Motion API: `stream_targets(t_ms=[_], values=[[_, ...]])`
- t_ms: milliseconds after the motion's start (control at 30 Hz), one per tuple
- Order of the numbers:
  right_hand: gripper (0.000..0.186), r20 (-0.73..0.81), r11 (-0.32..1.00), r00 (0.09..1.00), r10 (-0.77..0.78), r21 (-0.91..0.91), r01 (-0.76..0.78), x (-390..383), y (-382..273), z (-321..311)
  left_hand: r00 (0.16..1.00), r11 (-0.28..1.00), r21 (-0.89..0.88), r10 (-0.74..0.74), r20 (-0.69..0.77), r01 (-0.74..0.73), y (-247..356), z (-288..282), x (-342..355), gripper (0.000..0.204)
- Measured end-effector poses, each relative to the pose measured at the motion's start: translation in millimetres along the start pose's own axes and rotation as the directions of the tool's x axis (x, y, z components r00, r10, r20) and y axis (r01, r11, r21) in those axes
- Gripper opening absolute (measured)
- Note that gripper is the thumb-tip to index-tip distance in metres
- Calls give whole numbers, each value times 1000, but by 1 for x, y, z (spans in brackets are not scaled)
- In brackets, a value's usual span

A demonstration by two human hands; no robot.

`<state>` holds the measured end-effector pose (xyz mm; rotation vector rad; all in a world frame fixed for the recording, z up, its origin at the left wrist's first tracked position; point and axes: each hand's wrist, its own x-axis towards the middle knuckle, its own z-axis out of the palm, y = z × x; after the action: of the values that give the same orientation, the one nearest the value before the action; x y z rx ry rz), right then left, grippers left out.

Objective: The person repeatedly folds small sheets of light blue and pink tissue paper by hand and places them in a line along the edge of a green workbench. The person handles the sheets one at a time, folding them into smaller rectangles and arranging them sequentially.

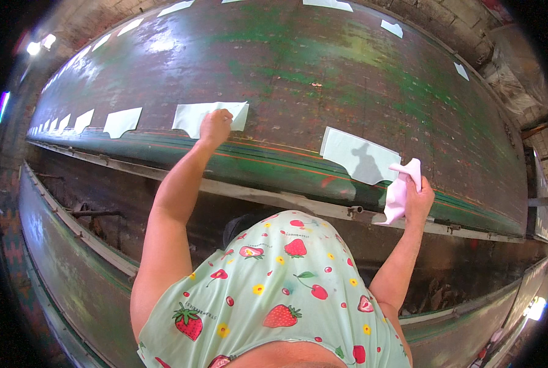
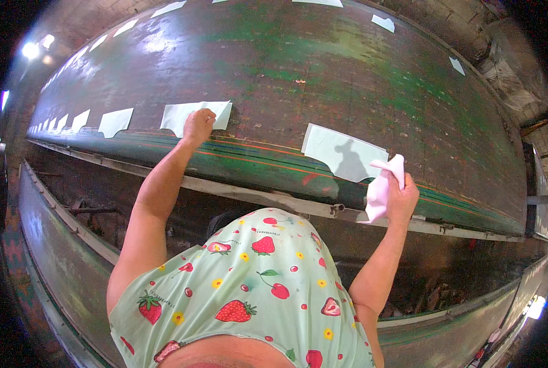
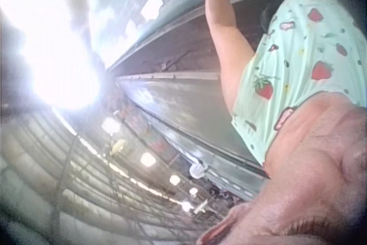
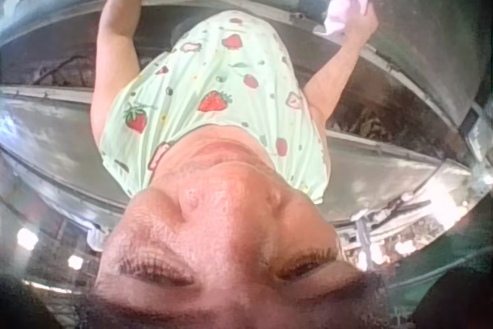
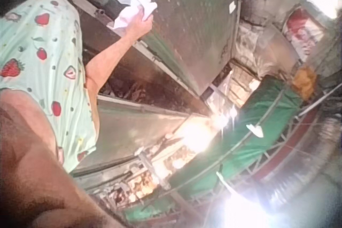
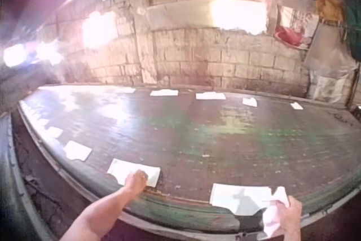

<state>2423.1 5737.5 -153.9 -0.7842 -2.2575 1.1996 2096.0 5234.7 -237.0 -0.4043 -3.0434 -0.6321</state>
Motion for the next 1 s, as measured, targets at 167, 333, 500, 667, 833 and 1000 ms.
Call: stream_targets(t_ms=[167,333,500,667,833,1000], values=[[24,-23,994,999,-22,-108,20,14,34,-37,999,987,158,32,-31,-27,27,-6,-19,31],[25,-61,986,996,58,-155,-67,28,49,-55,918,939,62,343,-197,-337,110,29,-39,26],[23,-47,991,998,33,-127,-39,37,50,-53,935,940,-107,336,111,-325,219,86,-51,27],[19,-35,990,999,21,-139,-26,32,56,-54,976,996,-8,85,201,-85,272,107,-37,34],[21,-18,986,999,49,-157,-51,24,69,-64,956,994,-88,85,282,-63,277,116,-28,36],[22,2,952,1000,24,-305,-22,46,82,-77,952,994,-103,73,298,-43,282,125,-26,30]])
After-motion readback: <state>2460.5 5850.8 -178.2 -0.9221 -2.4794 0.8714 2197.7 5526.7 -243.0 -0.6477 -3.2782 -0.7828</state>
